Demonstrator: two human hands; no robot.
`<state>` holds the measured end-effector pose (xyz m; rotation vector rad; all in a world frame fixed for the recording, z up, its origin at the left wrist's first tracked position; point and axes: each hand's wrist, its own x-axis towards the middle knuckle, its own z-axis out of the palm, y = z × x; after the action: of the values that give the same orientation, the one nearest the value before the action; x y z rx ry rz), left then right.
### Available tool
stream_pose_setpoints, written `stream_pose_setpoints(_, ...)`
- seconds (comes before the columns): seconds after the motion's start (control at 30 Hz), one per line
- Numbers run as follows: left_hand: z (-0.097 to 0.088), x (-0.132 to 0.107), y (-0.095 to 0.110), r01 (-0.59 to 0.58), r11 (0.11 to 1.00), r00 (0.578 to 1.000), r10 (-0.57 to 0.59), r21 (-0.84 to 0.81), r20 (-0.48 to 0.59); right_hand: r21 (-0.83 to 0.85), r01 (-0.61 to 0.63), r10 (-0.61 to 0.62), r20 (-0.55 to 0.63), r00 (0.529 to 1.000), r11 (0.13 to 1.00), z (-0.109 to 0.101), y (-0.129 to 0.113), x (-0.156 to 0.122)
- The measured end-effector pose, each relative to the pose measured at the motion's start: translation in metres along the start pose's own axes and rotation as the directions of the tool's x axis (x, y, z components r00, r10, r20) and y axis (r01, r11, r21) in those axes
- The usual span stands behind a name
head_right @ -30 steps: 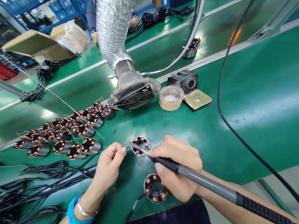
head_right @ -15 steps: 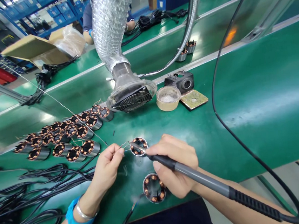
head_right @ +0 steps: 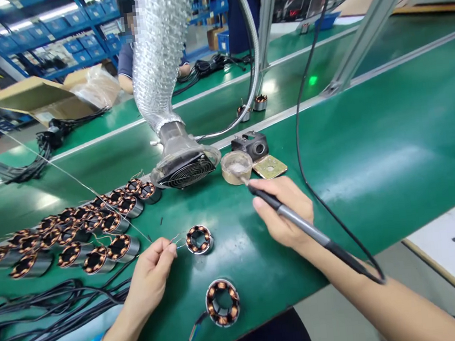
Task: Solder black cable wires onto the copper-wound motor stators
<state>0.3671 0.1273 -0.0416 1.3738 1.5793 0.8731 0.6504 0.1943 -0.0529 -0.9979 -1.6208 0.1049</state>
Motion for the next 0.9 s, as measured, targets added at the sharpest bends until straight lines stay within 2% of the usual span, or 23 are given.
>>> stream_pose_setpoints(0.1,-0.001,-0.001,-0.004,0.023,0.999,1.000,-0.022,-0.044,0.021,-0.140,-0.073,0.083,0.068,0.994,0.987,-0.002,0.025,-0.001)
stream_pose_setpoints(0.2,-0.001,-0.002,-0.007,0.054,0.993,0.998,-0.049,-0.107,0.046,-0.133,-0.117,0.135,0.139,0.981,0.984,0.000,0.024,-0.007)
stream_pose_setpoints(0.27,-0.002,-0.002,-0.007,0.074,0.986,0.996,-0.065,-0.149,0.062,-0.024,-0.054,0.057,0.145,0.988,0.998,0.004,0.010,-0.011)
stream_pose_setpoints(0.33,-0.002,-0.001,-0.006,0.093,0.976,0.994,-0.079,-0.197,0.080,0.115,0.048,-0.071,0.202,0.977,0.992,0.013,-0.011,-0.011)
stream_pose_setpoints(0.4,-0.002,-0.001,-0.002,0.106,0.965,0.991,-0.084,-0.239,0.099,0.236,0.151,-0.216,0.283,0.935,0.960,0.027,-0.032,-0.009)
stream_pose_setpoints(0.47,-0.002,0.000,0.003,0.103,0.960,0.992,-0.079,-0.262,0.102,0.318,0.252,-0.358,0.340,0.870,0.914,0.045,-0.051,-0.004)
stream_pose_setpoints(0.53,-0.003,-0.001,0.005,0.084,0.961,0.994,-0.062,-0.264,0.091,0.347,0.320,-0.441,0.362,0.821,0.882,0.062,-0.062,0.000)
stream_pose_setpoints(0.67,-0.006,-0.001,0.003,0.019,0.974,0.997,-0.002,-0.227,0.073,0.403,0.312,-0.462,0.356,0.812,0.860,0.083,-0.067,-0.002)
stream_pose_setpoints(0.8,-0.006,0.000,-0.005,-0.034,0.986,0.997,0.046,-0.165,0.064,0.492,0.260,-0.457,0.336,0.823,0.831,0.083,-0.064,-0.010)
stream_pose_setpoints(0.9,-0.004,0.001,-0.008,-0.041,0.989,0.998,0.047,-0.145,0.042,0.495,0.254,-0.453,0.336,0.826,0.831,0.080,-0.063,-0.012)
